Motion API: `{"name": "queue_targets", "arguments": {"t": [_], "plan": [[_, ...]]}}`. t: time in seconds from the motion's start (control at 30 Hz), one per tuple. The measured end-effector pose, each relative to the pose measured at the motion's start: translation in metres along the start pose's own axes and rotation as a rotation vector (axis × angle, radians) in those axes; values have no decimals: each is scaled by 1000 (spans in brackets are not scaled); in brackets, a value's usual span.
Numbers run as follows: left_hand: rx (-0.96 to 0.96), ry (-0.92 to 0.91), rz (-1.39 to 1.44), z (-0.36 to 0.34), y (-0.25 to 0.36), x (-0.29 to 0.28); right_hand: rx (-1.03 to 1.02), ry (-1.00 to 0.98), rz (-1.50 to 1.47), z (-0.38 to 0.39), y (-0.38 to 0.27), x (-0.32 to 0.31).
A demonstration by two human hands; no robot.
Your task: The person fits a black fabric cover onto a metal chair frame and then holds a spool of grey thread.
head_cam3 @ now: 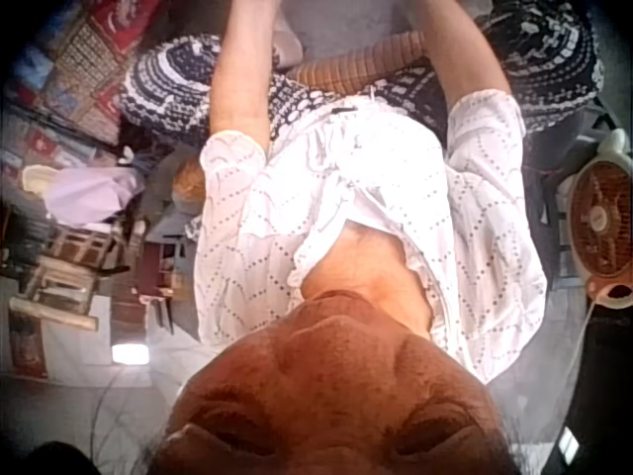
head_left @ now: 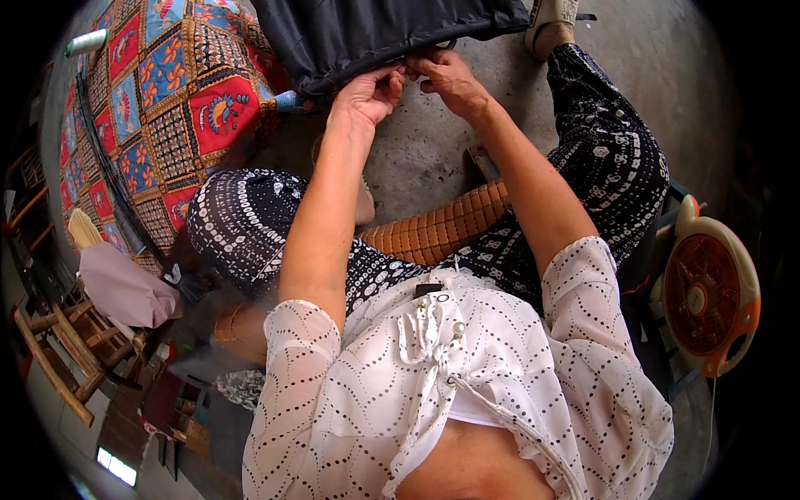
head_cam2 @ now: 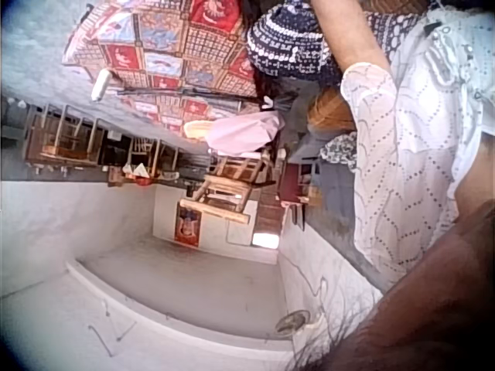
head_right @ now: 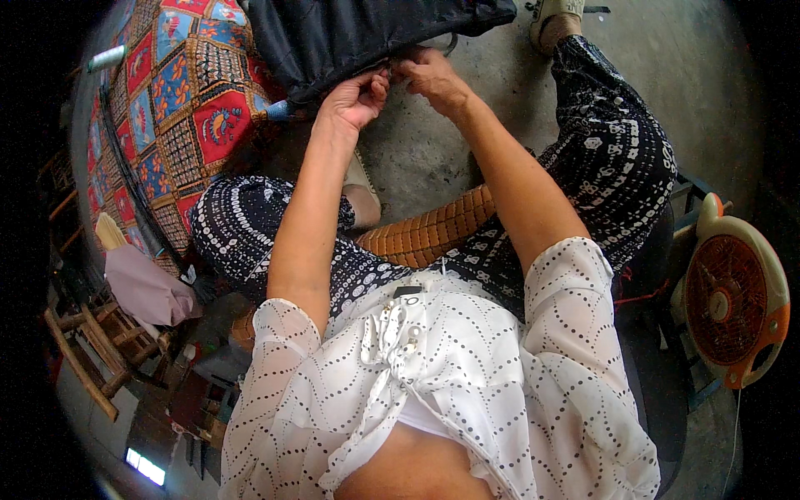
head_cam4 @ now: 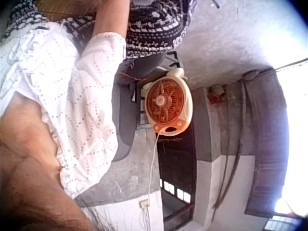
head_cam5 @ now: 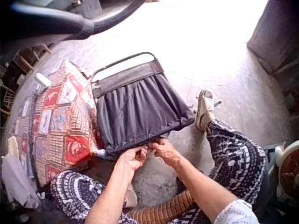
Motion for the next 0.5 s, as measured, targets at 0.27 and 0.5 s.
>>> {"name": "queue_targets", "arguments": {"t": [0.27, 0.5], "plan": [[-20, -4, 24, 1, 0, -1, 15, 17, -1, 5, -6, 2], [-49, -18, 57, -1, -2, 2, -53, 8, 46, 2, -12, -1]]}}
Point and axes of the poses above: each hand's wrist, its own z-axis away from the middle knuckle, its own x-axis out of the palm, y = z × x, the point moved 9 cm from there along -z, towards the middle knuckle, and after that the axes turned 2 degrees about -z, right-handed, at the moved point
